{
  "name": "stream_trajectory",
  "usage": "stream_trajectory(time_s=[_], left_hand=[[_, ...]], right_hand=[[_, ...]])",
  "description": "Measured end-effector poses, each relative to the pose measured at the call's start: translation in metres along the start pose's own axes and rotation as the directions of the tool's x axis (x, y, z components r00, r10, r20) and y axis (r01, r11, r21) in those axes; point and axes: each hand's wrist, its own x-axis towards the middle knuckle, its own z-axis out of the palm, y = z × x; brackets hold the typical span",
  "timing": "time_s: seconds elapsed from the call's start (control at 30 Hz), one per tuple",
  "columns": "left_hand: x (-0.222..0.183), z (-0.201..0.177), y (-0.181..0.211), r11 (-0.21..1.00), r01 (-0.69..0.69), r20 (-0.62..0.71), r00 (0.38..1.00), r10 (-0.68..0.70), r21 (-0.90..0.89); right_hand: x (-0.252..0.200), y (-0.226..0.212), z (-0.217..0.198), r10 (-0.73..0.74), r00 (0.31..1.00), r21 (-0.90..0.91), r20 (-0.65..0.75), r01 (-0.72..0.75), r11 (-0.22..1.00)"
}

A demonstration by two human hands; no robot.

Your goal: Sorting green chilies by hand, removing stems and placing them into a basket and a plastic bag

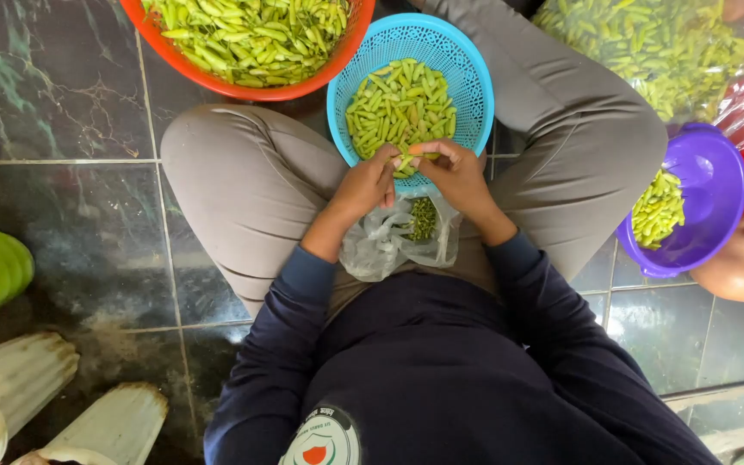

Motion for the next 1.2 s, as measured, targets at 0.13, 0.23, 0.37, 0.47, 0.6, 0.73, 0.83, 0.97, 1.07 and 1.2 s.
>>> stream_trajectory(time_s=[0.13,0.23,0.37,0.47,0.6,0.73,0.83,0.97,1.07,1.2], left_hand=[[-0.003,-0.003,0.01,1.0,0.026,0.016,1.0,-0.026,-0.012],[-0.003,-0.002,0.01,1.0,0.01,0.025,1.0,-0.01,0.001],[-0.004,-0.002,0.013,1.0,0.003,-0.012,1.0,-0.004,-0.028],[-0.002,-0.002,0.013,1.0,0.003,-0.028,1.0,-0.004,-0.026],[-0.003,-0.001,0.014,1.0,-0.005,-0.043,0.999,0.004,-0.024],[0.0,-0.001,0.01,0.999,0.014,-0.01,1.0,-0.014,0.044],[0.0,-0.001,0.007,0.998,-0.009,-0.008,1.0,0.01,0.054],[0.0,0.0,0.001,0.996,-0.072,-0.017,0.997,0.073,0.056],[-0.001,0.0,-0.003,0.993,-0.104,-0.004,0.995,0.104,0.056],[0.001,0.0,-0.008,0.988,-0.13,-0.012,0.991,0.132,0.084]], right_hand=[[-0.005,-0.03,0.013,-0.065,0.998,-0.081,0.02,0.067,0.994],[-0.008,-0.051,0.02,-0.118,0.993,-0.137,0.014,0.118,0.984],[-0.005,-0.034,0.019,-0.139,0.989,-0.118,-0.049,0.132,0.984],[-0.002,-0.02,0.02,-0.13,0.989,-0.076,-0.076,0.125,0.989],[0.0,-0.008,0.019,-0.09,0.99,0.045,-0.106,0.095,0.994],[0.003,0.007,0.018,0.037,0.992,0.222,-0.122,-0.009,0.975],[0.0,0.003,0.018,0.154,0.983,0.357,-0.103,-0.108,0.928],[0.0,-0.006,0.016,0.298,0.953,0.51,-0.054,-0.23,0.829],[0.0,-0.003,0.01,0.344,0.939,0.578,0.003,-0.283,0.766],[-0.006,-0.033,0.002,0.35,0.935,0.557,0.047,-0.316,0.768]])
